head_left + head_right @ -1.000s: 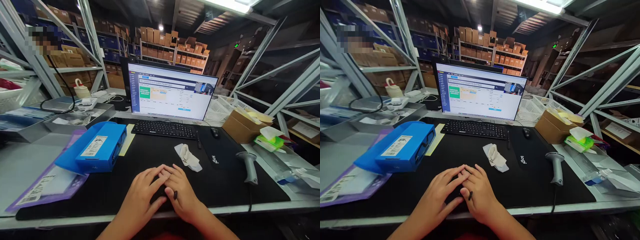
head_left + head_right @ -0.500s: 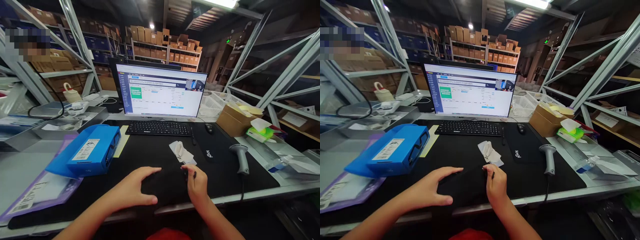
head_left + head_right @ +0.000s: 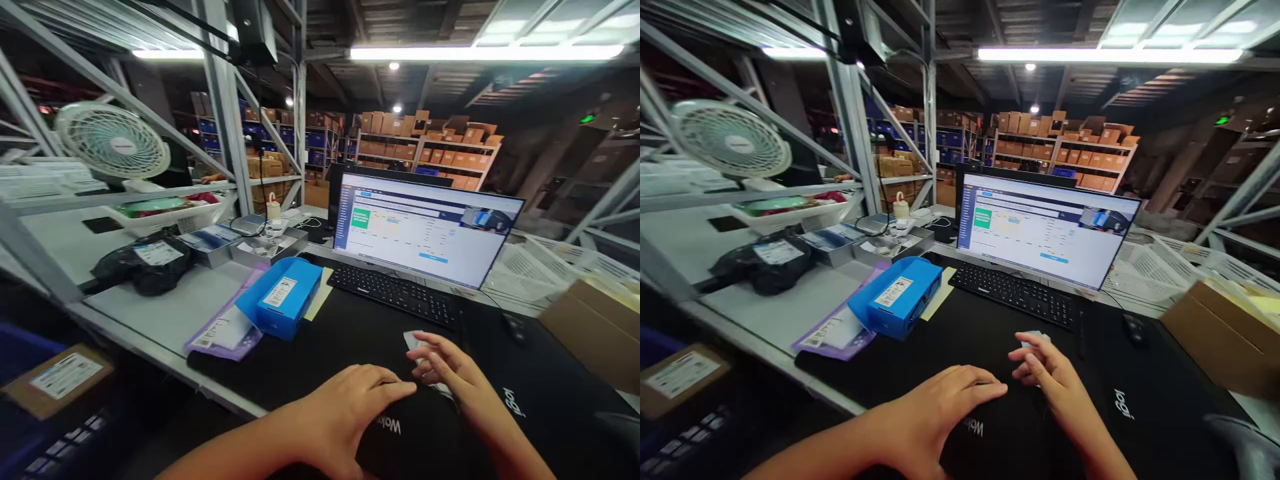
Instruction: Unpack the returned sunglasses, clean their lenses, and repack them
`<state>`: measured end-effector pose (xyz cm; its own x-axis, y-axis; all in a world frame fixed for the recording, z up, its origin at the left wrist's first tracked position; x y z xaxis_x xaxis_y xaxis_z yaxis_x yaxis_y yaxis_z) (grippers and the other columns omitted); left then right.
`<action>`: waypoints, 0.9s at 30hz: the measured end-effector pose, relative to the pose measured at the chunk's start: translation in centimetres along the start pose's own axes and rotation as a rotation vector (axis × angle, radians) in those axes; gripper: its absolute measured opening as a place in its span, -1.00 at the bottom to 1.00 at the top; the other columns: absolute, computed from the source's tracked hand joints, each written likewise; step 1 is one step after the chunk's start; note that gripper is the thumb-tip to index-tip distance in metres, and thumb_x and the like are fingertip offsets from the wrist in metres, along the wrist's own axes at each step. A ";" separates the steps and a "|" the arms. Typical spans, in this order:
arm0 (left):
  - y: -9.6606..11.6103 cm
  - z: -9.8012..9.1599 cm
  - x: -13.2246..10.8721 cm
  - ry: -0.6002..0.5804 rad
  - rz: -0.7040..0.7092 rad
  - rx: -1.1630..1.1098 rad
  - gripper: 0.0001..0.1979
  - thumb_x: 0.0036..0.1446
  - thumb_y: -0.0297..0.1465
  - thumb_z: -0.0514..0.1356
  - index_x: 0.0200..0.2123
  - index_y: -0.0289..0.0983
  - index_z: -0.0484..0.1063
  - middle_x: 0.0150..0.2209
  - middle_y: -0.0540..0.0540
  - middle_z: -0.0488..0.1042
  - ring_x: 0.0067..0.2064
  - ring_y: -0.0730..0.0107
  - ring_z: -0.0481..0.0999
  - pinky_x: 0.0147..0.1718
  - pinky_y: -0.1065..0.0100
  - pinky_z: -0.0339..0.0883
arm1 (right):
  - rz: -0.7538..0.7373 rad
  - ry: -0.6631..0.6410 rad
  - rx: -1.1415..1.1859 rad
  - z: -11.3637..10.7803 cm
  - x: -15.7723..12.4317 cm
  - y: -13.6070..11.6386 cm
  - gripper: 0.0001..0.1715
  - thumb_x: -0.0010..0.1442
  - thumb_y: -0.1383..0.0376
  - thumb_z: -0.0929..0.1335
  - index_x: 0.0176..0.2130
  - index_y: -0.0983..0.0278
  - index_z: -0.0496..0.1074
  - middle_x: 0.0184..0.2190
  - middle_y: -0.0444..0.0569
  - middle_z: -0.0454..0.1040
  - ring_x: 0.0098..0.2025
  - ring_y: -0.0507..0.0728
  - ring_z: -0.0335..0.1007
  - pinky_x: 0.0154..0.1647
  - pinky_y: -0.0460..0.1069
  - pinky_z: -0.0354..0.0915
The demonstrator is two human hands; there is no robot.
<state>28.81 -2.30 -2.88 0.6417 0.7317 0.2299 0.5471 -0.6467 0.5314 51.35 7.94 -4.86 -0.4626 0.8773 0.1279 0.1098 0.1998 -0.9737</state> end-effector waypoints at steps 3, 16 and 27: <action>0.0 -0.4 -0.5 0.108 -0.135 0.307 0.17 -0.28 -0.51 0.37 0.39 -0.06 -0.13 0.35 -0.30 0.08 0.31 -0.08 0.17 0.25 -0.12 0.09 | -0.059 -0.076 0.135 -0.3 -0.2 -0.1 -0.12 0.14 -0.25 0.32 0.28 0.11 0.23 0.16 0.19 0.41 0.08 0.37 0.45 0.07 0.28 0.36; -9.1 -2.8 -7.1 1.268 -0.753 0.485 -0.39 0.32 0.03 -0.16 0.25 -0.18 0.20 0.33 -0.28 0.01 0.38 -0.11 -0.02 0.32 -0.17 -0.10 | -0.068 0.342 0.074 -0.8 -0.4 3.3 -0.24 0.08 -0.01 0.45 0.22 0.09 0.33 0.23 0.00 0.36 0.26 0.38 0.26 0.17 0.21 0.36; -14.7 -5.0 -8.1 1.273 -1.275 0.214 -0.46 0.12 -0.03 0.19 0.00 -0.31 0.41 0.33 -0.47 0.00 0.36 -0.37 0.03 0.21 -0.28 0.09 | -0.100 0.463 0.093 -2.2 -0.2 6.1 -0.41 0.08 0.03 0.44 0.10 0.03 0.41 0.10 -0.04 0.44 0.21 0.36 0.31 0.01 0.19 0.48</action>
<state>12.84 2.37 -8.49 -0.8819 0.3796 0.2795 0.4383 0.4420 0.7826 54.07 9.91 -10.45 -0.0243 0.9622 0.2712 -0.0043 0.2712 -0.9625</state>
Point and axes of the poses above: each hand's wrist, its own x-axis towards the middle knuckle, its own z-axis out of the palm, y = z × x, the point moved 2 cm from there along x, towards the middle knuckle
